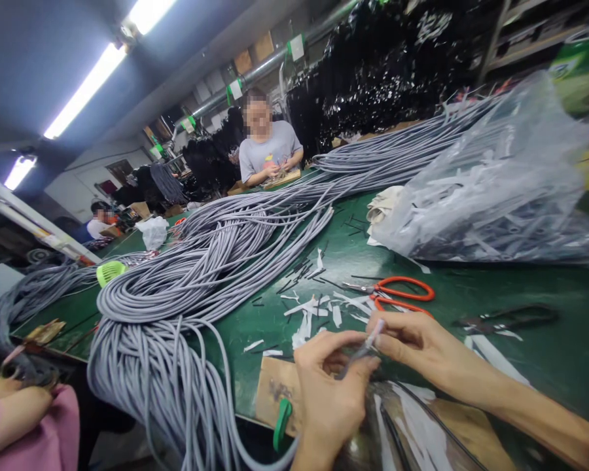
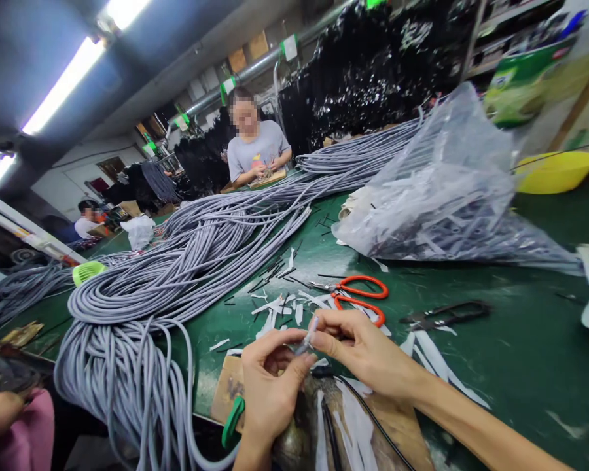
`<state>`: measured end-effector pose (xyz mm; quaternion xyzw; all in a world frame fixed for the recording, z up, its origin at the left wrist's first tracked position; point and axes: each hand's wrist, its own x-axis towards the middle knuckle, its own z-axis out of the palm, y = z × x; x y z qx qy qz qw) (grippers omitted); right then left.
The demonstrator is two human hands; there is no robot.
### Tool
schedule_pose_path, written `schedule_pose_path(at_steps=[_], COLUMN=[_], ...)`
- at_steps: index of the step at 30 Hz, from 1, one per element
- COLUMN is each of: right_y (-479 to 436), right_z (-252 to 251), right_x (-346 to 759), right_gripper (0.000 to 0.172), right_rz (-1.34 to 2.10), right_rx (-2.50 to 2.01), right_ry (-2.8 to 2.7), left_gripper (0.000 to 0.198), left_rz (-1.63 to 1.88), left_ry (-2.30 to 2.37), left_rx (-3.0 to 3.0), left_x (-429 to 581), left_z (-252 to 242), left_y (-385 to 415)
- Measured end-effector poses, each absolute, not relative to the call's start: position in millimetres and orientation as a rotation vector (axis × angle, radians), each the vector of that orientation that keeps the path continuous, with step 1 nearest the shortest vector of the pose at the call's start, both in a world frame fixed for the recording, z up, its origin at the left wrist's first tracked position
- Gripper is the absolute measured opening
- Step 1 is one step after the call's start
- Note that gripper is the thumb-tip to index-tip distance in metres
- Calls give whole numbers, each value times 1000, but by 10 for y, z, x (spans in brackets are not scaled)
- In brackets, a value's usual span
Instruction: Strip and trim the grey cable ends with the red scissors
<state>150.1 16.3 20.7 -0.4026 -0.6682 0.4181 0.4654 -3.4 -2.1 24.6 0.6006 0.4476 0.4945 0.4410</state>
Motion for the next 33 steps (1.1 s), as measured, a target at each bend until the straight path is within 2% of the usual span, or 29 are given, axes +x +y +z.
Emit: schedule_pose_path(at_steps=[4, 7, 10, 13, 17, 21, 25, 33], right_y=[16, -36, 5, 45, 38, 18, 13, 106], right_z=[352, 440, 390, 283, 231, 270, 305, 290], right_x=[1569, 1613, 1564, 1451, 1343, 1324, 1330, 1298], right_gripper=[61, 59, 49, 32, 24, 36, 47, 51], right_rz=[1039, 850, 496, 181, 78, 240, 566, 1068], right_rx=[-1013, -1156, -1273, -1235, -1118, -1078, -1198, -1127], right_ry=[-1568, -1496, -1556, -1676, -1732, -1708, -1591, -1462], left_gripper=[20, 22, 20, 24, 24, 16, 18, 52], left_rz=[1288, 1320, 1334, 1339, 1353, 1328, 1335, 1296], left_ry=[1237, 1323, 1304, 1287, 1293, 1303, 1221, 1006], left_rx=[1566, 1597, 1601, 1609, 1711, 1657, 1405, 1119], left_x=[-46, -53, -47, -36, -30, -39, -47, -10], left_z=[220, 200, 199, 210, 241, 226, 177, 225], left_y=[23, 44, 34, 10, -1, 15, 5, 27])
